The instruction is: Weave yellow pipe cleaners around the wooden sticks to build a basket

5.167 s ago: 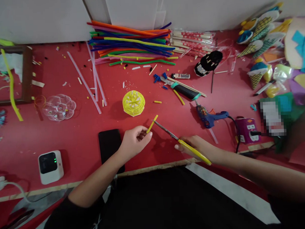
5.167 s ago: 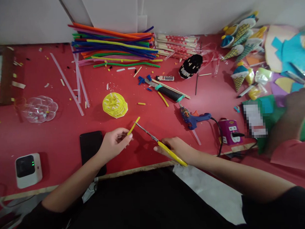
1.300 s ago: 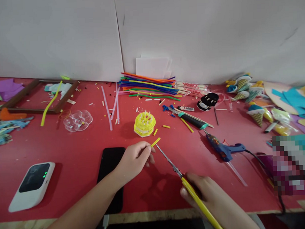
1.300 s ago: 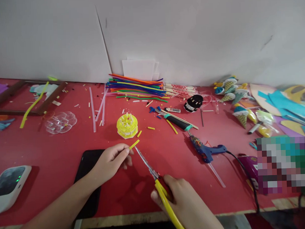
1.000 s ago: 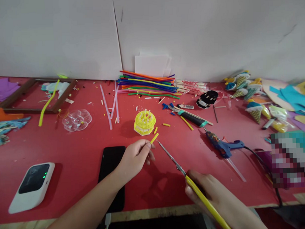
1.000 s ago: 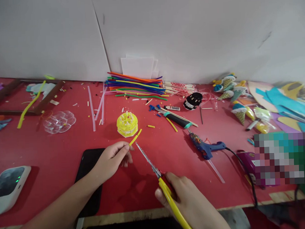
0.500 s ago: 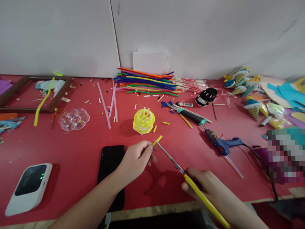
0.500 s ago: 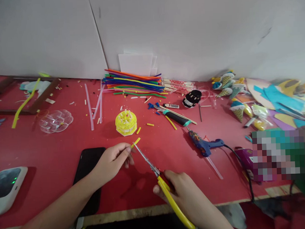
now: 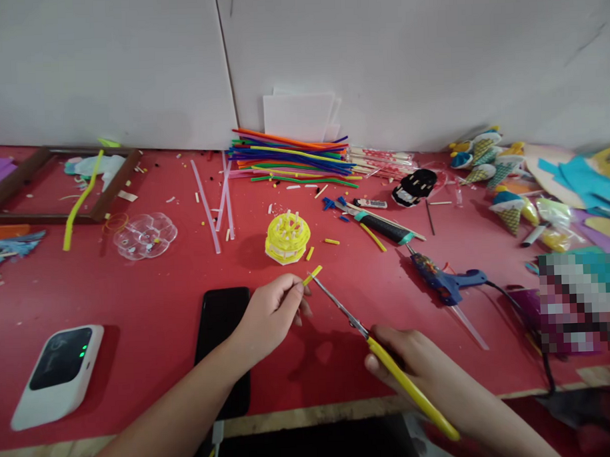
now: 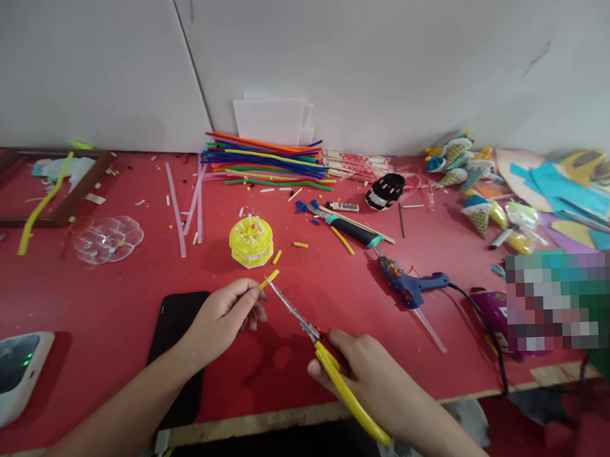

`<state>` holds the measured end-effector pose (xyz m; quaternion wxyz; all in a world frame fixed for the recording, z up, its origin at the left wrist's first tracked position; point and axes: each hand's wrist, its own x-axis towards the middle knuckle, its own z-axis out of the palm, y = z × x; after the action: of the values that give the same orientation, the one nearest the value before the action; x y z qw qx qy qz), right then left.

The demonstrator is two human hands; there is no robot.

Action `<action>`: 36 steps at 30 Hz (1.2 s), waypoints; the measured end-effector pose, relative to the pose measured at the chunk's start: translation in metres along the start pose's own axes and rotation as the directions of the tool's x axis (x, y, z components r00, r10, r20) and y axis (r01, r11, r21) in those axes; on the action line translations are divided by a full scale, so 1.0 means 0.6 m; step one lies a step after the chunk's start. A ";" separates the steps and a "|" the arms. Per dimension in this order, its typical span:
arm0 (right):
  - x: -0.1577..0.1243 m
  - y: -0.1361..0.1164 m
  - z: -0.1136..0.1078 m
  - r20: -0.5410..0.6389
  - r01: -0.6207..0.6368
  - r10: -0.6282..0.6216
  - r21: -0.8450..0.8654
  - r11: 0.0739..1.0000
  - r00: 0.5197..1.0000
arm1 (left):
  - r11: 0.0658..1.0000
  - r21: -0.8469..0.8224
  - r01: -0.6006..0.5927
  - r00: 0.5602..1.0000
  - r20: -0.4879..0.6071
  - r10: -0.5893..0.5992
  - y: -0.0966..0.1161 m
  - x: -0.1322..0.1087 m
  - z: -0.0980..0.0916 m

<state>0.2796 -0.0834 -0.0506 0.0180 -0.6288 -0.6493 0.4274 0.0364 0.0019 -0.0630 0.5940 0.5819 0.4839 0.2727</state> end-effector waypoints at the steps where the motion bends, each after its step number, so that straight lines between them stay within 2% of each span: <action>1: 0.000 0.001 0.000 -0.002 0.004 -0.004 0.003 1.000 1.000 | 1.000 0.002 0.000 1.000 -0.001 0.000 0.000 0.000 0.000; 21: 0.009 -0.008 -0.003 -0.011 -0.023 0.024 0.042 0.999 1.000 | 1.000 0.012 0.003 1.000 -0.007 -0.003 -0.004 0.001 -0.001; 26: 0.016 -0.007 -0.028 -0.013 -0.021 0.022 0.090 0.996 1.000 | 0.997 -0.068 0.023 0.995 -0.098 -0.029 -0.003 0.002 0.001; 28: 0.023 0.000 -0.043 0.027 -0.071 0.069 0.100 0.992 0.997 | 0.997 -0.078 0.020 0.990 -0.140 -0.031 -0.004 0.003 0.000; 32: 0.041 0.013 -0.065 0.112 -0.199 0.190 0.073 0.977 0.975 | 0.998 -0.059 0.016 0.989 -0.148 -0.024 -0.004 0.006 -0.002; 36: 0.055 0.013 -0.070 0.047 -0.140 0.140 -0.016 0.990 0.989 | 0.999 -0.046 0.003 0.987 -0.159 -0.010 -0.002 0.006 -0.003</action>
<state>0.3027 -0.0347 -0.0456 -0.0316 -0.6625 -0.6064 0.4387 0.0356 0.0057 -0.0646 0.5677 0.5429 0.5252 0.3274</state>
